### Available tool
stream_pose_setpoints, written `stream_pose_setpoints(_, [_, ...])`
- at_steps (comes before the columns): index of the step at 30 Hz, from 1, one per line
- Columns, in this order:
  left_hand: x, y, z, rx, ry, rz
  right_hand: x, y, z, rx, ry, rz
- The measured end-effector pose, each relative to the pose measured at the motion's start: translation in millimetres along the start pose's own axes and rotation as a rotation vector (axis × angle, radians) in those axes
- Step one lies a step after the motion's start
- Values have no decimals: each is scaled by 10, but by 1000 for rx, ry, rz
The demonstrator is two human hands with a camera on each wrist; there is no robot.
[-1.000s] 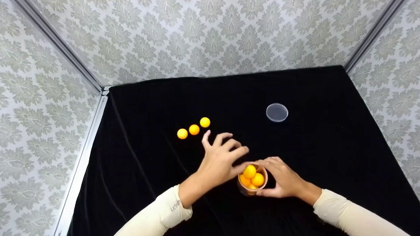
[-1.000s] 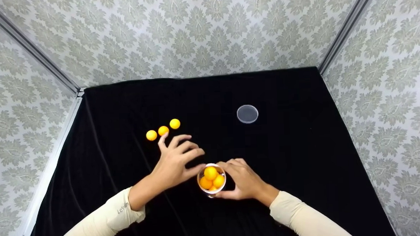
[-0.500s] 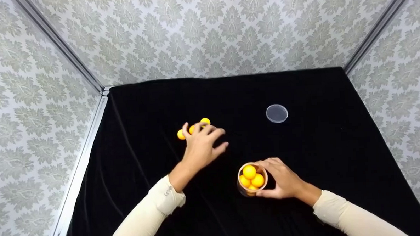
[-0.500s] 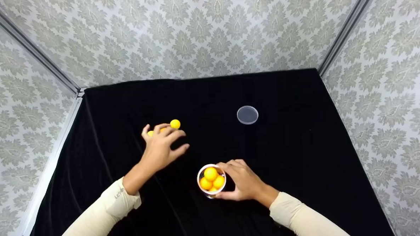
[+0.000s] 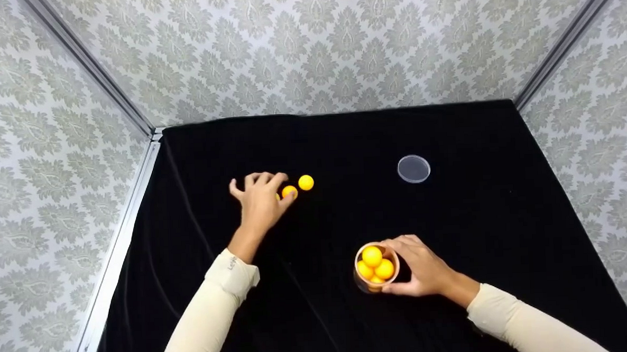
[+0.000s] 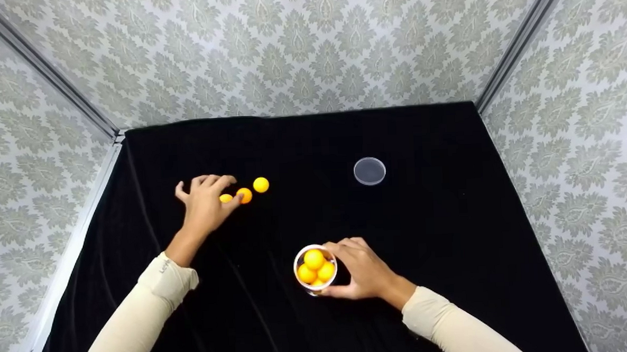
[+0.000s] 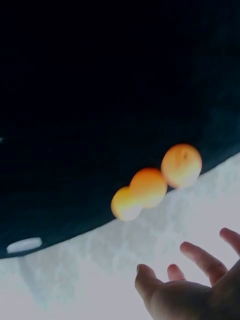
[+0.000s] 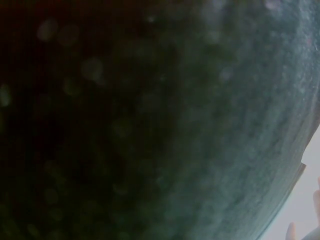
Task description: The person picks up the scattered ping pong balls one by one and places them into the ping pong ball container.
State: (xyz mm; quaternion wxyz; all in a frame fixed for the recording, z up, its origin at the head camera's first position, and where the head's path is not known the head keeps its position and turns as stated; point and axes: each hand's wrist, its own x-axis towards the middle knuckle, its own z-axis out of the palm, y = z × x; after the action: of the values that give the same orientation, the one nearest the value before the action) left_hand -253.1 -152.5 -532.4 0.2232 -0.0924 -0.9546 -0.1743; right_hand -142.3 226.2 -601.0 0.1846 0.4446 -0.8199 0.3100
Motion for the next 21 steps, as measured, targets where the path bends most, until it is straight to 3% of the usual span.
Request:
stream_pose_setpoints(9, [-30,-339,134,13,-95,-108,1,1,8,-8,3,-5])
stream_pose_setpoints(21, [-72,-498,253,37,-205,-165,2,16,14,7,14,-15])
